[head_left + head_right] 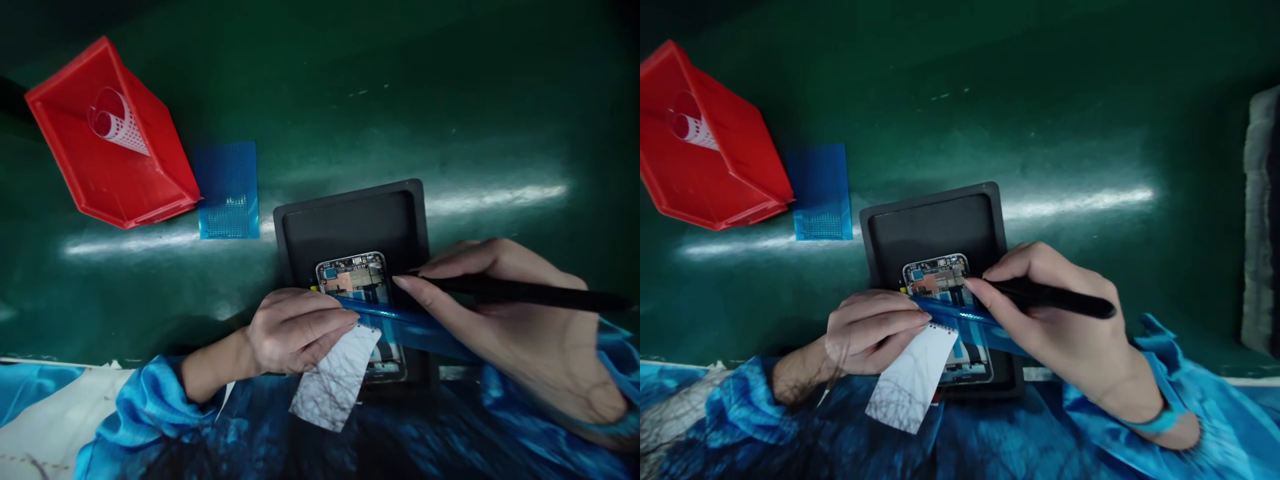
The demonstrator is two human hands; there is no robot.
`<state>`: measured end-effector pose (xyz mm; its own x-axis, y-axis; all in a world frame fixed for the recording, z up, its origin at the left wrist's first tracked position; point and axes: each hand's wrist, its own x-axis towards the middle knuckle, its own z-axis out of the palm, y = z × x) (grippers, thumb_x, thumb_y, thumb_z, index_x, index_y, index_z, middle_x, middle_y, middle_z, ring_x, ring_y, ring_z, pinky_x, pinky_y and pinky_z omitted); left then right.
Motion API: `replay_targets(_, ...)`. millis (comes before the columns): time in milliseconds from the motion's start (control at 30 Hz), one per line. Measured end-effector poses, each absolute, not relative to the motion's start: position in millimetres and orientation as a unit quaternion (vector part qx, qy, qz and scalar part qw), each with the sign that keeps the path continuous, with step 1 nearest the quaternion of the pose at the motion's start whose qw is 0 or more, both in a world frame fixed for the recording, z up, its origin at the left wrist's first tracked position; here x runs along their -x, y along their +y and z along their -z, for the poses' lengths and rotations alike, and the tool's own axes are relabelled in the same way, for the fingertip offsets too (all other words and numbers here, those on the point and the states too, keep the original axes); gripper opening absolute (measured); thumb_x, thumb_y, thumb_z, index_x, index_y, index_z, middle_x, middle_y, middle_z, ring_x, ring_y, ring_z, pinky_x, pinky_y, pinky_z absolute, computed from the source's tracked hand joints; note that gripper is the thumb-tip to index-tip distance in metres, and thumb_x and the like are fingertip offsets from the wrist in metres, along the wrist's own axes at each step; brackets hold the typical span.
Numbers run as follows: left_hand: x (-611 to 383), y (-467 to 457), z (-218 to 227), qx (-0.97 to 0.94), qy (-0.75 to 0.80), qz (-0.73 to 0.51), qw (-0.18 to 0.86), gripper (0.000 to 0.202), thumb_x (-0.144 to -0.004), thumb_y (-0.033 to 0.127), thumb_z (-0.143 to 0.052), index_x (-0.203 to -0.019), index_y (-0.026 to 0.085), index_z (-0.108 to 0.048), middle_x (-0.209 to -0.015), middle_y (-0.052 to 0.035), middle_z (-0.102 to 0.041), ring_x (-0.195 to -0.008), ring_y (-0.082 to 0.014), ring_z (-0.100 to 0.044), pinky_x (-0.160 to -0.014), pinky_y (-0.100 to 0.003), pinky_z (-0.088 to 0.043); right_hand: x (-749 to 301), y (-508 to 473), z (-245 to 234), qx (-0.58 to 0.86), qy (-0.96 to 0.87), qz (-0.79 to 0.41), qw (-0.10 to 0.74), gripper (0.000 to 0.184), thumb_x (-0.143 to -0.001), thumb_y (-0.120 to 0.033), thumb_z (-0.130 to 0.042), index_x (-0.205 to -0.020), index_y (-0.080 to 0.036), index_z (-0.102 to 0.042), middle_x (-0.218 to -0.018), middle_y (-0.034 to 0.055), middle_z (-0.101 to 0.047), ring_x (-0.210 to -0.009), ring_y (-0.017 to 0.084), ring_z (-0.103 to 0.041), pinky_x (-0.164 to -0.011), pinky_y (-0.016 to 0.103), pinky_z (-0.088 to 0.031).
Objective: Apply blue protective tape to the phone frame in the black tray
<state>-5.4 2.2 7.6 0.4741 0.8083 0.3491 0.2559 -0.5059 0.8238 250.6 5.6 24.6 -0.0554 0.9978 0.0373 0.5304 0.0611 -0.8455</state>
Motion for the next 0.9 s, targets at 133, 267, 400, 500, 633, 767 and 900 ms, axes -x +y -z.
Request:
replay_targets(133, 7, 0, -6, -0.789, 0.34, -0.37, 0.353, 0.005, -0.1, 0.013, -0.074, -0.103, 0.012, -0.077, -0.093, -0.0083, -0.087, -0.079, -0.015, -0.086, -0.081, -0.026, -0.075, -247, 2, -29, 0.557, -0.677, -0.344, 0.336, 0.019, -0.089, -0.024, -0.089, -0.088, -0.027, -0.071, -0.079, -0.0072, -0.076, -0.063, 0.012, -0.075, -0.057, 0.026, -0.059)
replay_targets(267, 8, -1, -5, -0.798, 0.344, -0.358, 0.342, 0.006, -0.101, 0.018, -0.075, -0.106, 0.016, -0.077, -0.095, -0.0042, -0.088, -0.08, -0.0132, -0.085, -0.082, -0.025, -0.075, -249, 2, -27, 0.564, -0.671, -0.336, 0.344, 0.021, -0.084, -0.024, -0.093, -0.088, -0.026, -0.072, -0.08, -0.0059, -0.077, -0.067, 0.012, -0.077, -0.056, 0.024, -0.059)
replay_targets(400, 7, -2, -6, -0.804, 0.341, -0.358, 0.33, 0.005, -0.1, 0.015, -0.076, -0.105, 0.013, -0.077, -0.094, -0.0052, -0.088, -0.081, -0.0133, -0.086, -0.085, -0.023, -0.074, -254, 0, -29, 0.568, -0.658, -0.329, 0.369, 0.021, -0.082, -0.021, -0.093, -0.087, -0.027, -0.073, -0.082, -0.003, -0.08, -0.071, 0.015, -0.079, -0.061, 0.026, -0.065)
replay_targets(500, 7, -3, -6, -0.801, 0.338, -0.366, 0.333, 0.006, -0.099, 0.014, -0.077, -0.104, 0.011, -0.077, -0.091, -0.0072, -0.087, -0.079, -0.0136, -0.085, -0.083, -0.023, -0.073, -258, -5, -32, 0.594, -0.643, -0.323, 0.36, 0.013, -0.089, -0.024, -0.087, -0.085, -0.028, -0.076, -0.094, 0.0013, -0.082, -0.08, 0.017, -0.081, -0.071, 0.029, -0.069)
replay_targets(633, 7, -3, -6, -0.8, 0.345, -0.363, 0.33, 0.005, -0.101, 0.017, -0.073, -0.103, 0.014, -0.076, -0.091, -0.0057, -0.087, -0.078, -0.0125, -0.085, -0.081, -0.024, -0.074, -257, -11, -31, 0.585, -0.653, -0.314, 0.365, 0.016, -0.09, -0.022, -0.084, -0.081, -0.031, -0.074, -0.091, 0.0001, -0.083, -0.076, 0.017, -0.081, -0.066, 0.03, -0.071)
replay_targets(767, 8, -2, -7, -0.804, 0.346, -0.353, 0.329, 0.005, -0.104, 0.019, -0.07, -0.105, 0.018, -0.075, -0.092, -0.002, -0.087, -0.08, -0.0109, -0.085, -0.084, -0.022, -0.074, -254, -13, -30, 0.58, -0.662, -0.303, 0.366, 0.02, -0.09, -0.02, -0.083, -0.08, -0.031, -0.07, -0.091, -0.0009, -0.084, -0.076, 0.019, -0.082, -0.066, 0.032, -0.071)
replay_targets(900, 8, -1, -8, -0.796, 0.344, -0.359, 0.346, 0.004, -0.1, 0.016, -0.073, -0.104, 0.016, -0.075, -0.091, -0.0048, -0.087, -0.077, -0.0137, -0.085, -0.081, -0.023, -0.075, -256, -12, -27, 0.566, -0.664, -0.324, 0.366, 0.019, -0.087, -0.016, -0.084, -0.08, -0.03, -0.073, -0.09, -0.0022, -0.083, -0.076, 0.018, -0.082, -0.067, 0.029, -0.07)
